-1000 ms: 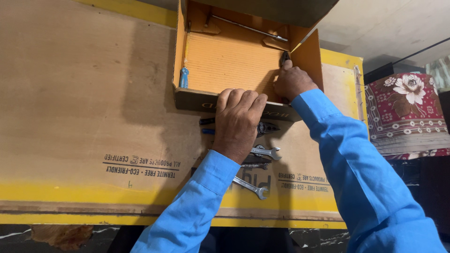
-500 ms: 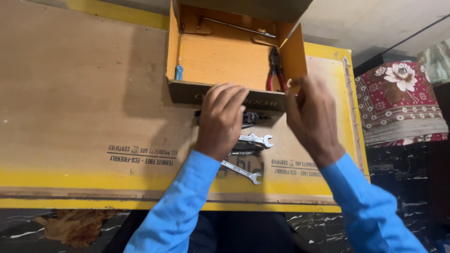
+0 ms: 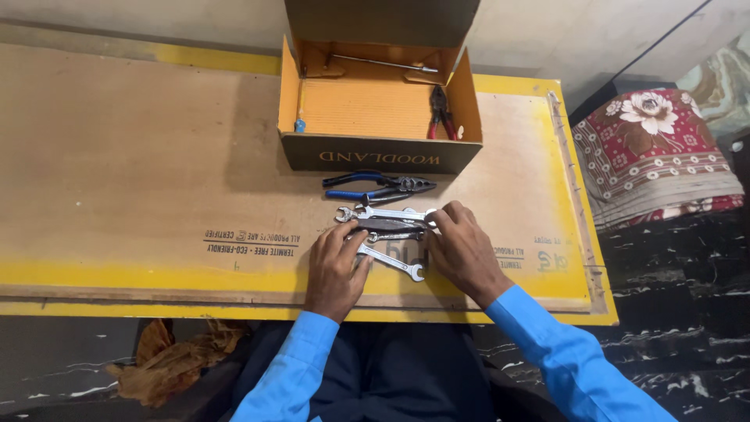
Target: The person sits on the floor and organizes hand tools by picking up each item from a pile on a plywood sheet and placing it into a cardboard box. The person handles wrenches, pliers, a screwdriver, and a hammer, arranging them inside the box.
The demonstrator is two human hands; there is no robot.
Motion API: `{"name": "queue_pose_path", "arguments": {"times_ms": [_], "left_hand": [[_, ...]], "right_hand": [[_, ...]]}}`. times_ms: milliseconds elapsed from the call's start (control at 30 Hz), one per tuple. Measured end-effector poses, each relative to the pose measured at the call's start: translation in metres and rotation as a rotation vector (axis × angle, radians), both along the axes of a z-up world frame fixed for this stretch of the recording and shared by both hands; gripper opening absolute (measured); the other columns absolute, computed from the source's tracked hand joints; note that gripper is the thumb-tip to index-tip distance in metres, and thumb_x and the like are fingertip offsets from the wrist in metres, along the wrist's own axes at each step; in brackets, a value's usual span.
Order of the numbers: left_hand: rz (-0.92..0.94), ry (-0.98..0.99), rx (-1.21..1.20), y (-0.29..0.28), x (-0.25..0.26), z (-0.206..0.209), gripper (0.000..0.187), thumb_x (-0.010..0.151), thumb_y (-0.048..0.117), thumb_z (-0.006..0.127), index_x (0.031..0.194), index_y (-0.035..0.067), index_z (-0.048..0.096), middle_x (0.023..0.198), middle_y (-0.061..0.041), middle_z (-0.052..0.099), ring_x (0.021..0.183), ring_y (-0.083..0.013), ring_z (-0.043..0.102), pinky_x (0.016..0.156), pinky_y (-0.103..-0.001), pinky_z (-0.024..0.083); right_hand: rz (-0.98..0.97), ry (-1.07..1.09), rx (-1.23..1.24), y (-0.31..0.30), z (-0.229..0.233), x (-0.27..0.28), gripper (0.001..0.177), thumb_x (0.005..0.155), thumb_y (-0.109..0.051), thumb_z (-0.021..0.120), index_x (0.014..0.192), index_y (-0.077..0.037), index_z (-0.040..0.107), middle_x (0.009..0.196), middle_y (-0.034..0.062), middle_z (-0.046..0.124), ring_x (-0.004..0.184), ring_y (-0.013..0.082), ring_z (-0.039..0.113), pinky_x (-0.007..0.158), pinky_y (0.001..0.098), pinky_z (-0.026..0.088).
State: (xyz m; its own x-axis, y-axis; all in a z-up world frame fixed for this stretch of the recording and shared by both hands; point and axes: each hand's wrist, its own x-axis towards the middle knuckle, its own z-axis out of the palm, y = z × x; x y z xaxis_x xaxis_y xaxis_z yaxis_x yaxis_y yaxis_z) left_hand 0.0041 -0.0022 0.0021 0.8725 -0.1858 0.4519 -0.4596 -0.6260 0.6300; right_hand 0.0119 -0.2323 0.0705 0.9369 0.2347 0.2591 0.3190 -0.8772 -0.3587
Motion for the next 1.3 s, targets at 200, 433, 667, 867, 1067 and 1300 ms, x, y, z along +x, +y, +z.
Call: {"name": "queue_pose_path", "arguments": {"times_ms": [200,433,667,867,1067,1300], "left_hand": [[0.025,0.031,0.043,-0.004,0.003,-0.004,0.046,0.080,0.016,0.080,0.123,0.003,0.069,0.134,-0.010,0.055,0.127,-0.0328,0.051,0.109,-0.048,0.040],[0.036,0.062,0.050,-0.006,0.005,-0.001,0.040,0.080,0.017,0.080,0.117,0.004,0.070,0.132,-0.009,0.054,0.126,-0.0318,0.051,0.108,-0.049,0.040],[0.046,0.081,0.041,-0.007,0.005,-0.001,0.038,0.082,0.018,0.080,0.115,0.004,0.070,0.132,-0.008,0.053,0.125,-0.0311,0.051,0.108,-0.049,0.040],[0.042,0.079,0.041,-0.005,0.006,0.004,0.038,0.081,0.018,0.080,0.115,0.004,0.070,0.132,-0.008,0.053,0.123,-0.0312,0.051,0.105,-0.048,0.041],[0.042,0.090,0.037,-0.004,0.005,0.003,0.038,0.081,0.018,0.080,0.115,0.004,0.070,0.132,-0.008,0.053,0.123,-0.0310,0.051,0.106,-0.048,0.041],[0.043,0.072,0.024,-0.005,0.005,-0.004,0.039,0.080,0.018,0.081,0.115,0.006,0.070,0.132,-0.008,0.054,0.125,-0.0321,0.050,0.107,-0.049,0.040]], "right_hand": [[0.102,-0.090,-0.040,-0.002,-0.003,0.015,0.024,0.088,-0.005,0.065,0.112,0.000,0.062,0.109,0.0175,0.060,0.106,0.0373,0.060,0.092,0.0472,0.050],[0.101,-0.128,-0.110,0.006,-0.018,0.045,0.037,0.084,0.002,0.061,0.121,0.003,0.061,0.121,0.0205,0.063,0.114,0.0379,0.061,0.098,0.0466,0.049],[0.053,-0.137,-0.228,0.010,-0.035,0.068,0.040,0.081,0.002,0.060,0.121,0.004,0.060,0.118,0.0241,0.061,0.109,0.0403,0.060,0.093,0.0470,0.049],[0.032,-0.015,-0.298,0.004,-0.032,0.075,0.027,0.084,-0.009,0.069,0.108,0.000,0.061,0.108,0.0224,0.060,0.103,0.0392,0.059,0.090,0.0484,0.048],[0.109,-0.034,-0.159,0.000,-0.024,0.074,0.028,0.084,-0.007,0.070,0.105,0.004,0.056,0.105,0.0236,0.061,0.103,0.0429,0.059,0.091,0.0507,0.048],[0.163,-0.042,0.188,0.002,0.022,0.049,0.019,0.094,-0.005,0.065,0.112,0.000,0.064,0.103,0.0178,0.068,0.096,0.0400,0.067,0.082,0.0465,0.054]]}}
